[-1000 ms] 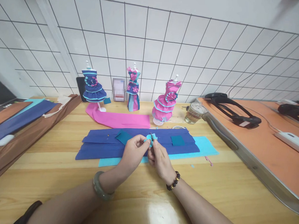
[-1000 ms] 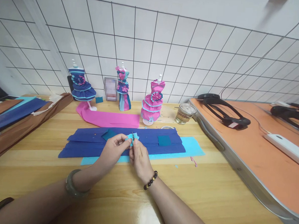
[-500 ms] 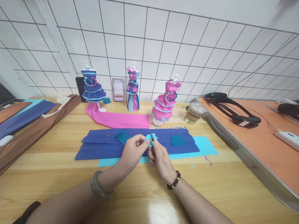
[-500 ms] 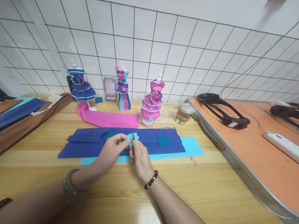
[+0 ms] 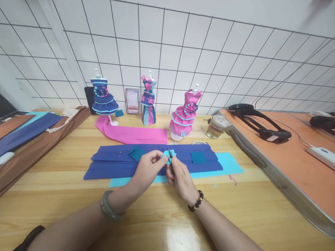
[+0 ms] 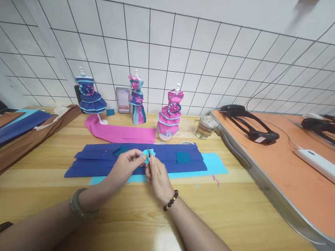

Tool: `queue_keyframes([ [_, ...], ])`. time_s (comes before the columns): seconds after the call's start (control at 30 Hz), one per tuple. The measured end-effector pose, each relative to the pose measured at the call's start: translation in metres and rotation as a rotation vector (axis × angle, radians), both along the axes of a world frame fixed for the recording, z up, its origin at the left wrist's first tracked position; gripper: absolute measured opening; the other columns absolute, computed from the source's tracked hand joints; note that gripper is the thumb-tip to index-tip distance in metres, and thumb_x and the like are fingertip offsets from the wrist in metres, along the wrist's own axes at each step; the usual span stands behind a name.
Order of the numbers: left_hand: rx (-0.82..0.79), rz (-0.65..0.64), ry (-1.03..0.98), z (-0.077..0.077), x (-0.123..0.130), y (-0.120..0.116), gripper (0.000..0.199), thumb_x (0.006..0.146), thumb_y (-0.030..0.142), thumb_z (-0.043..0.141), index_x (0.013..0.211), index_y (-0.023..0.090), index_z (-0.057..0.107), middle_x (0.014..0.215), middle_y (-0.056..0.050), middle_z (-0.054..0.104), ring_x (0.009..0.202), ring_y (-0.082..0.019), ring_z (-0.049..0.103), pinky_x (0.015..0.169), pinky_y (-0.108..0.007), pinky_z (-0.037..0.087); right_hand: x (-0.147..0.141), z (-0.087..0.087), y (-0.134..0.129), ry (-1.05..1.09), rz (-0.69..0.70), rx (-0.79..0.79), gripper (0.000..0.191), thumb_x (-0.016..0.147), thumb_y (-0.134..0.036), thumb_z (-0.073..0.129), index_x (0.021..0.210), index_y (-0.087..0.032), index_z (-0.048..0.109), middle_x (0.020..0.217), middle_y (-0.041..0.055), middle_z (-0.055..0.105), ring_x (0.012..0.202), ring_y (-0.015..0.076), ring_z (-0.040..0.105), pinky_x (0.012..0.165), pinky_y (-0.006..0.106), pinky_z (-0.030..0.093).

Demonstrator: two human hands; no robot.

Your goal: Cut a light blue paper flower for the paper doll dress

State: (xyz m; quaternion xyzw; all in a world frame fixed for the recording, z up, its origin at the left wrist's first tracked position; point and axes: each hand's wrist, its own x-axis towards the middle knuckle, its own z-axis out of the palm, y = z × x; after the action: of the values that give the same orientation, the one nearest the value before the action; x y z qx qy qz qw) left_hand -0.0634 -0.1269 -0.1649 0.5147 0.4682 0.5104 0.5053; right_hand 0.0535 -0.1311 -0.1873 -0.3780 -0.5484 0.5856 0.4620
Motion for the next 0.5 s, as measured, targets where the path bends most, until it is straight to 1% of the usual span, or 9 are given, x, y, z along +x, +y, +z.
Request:
queue_keyframes([
  [0.17,-0.008,0.006,0.025,0.0022,-0.0015,0.0013,0.017,0.069,0.029,0.057,0.064,0.013,0.056,0.061,0.002,0.053,0.059,-0.010,0.047,0.061,-0.022,0.039,0.0016,0.0011,0.0010,-0.013,0.012,-0.002,0.042,0.085,-0.051,0.030,0.059,-0.018,0.035,0.046,-0.0075,0.028,0.037,0.0052,0.025,0.035,0.019,0.021],
  [0.4,0.019,-0.044,0.053,0.0039,-0.0065,0.0046,0.017,0.069,0.028,0.058,0.064,0.013,0.056,0.060,0.001,0.053,0.058,-0.010,0.045,0.059,-0.022,0.037,0.0049,0.0038,0.0023,-0.014,0.042,-0.001,0.041,0.085,-0.051,0.031,0.059,-0.018,0.035,0.045,-0.0081,0.027,0.037,0.0050,0.024,0.035,0.019,0.021],
  [0.5,0.034,-0.071,0.045,0.0052,-0.0081,0.0057,0.017,0.069,0.028,0.058,0.064,0.012,0.055,0.063,0.000,0.054,0.061,-0.011,0.047,0.062,-0.024,0.038,0.0058,0.0061,0.0021,-0.030,0.050,0.009,0.041,0.086,-0.049,0.030,0.059,-0.018,0.035,0.045,-0.0080,0.027,0.036,0.0051,0.024,0.036,0.019,0.022],
])
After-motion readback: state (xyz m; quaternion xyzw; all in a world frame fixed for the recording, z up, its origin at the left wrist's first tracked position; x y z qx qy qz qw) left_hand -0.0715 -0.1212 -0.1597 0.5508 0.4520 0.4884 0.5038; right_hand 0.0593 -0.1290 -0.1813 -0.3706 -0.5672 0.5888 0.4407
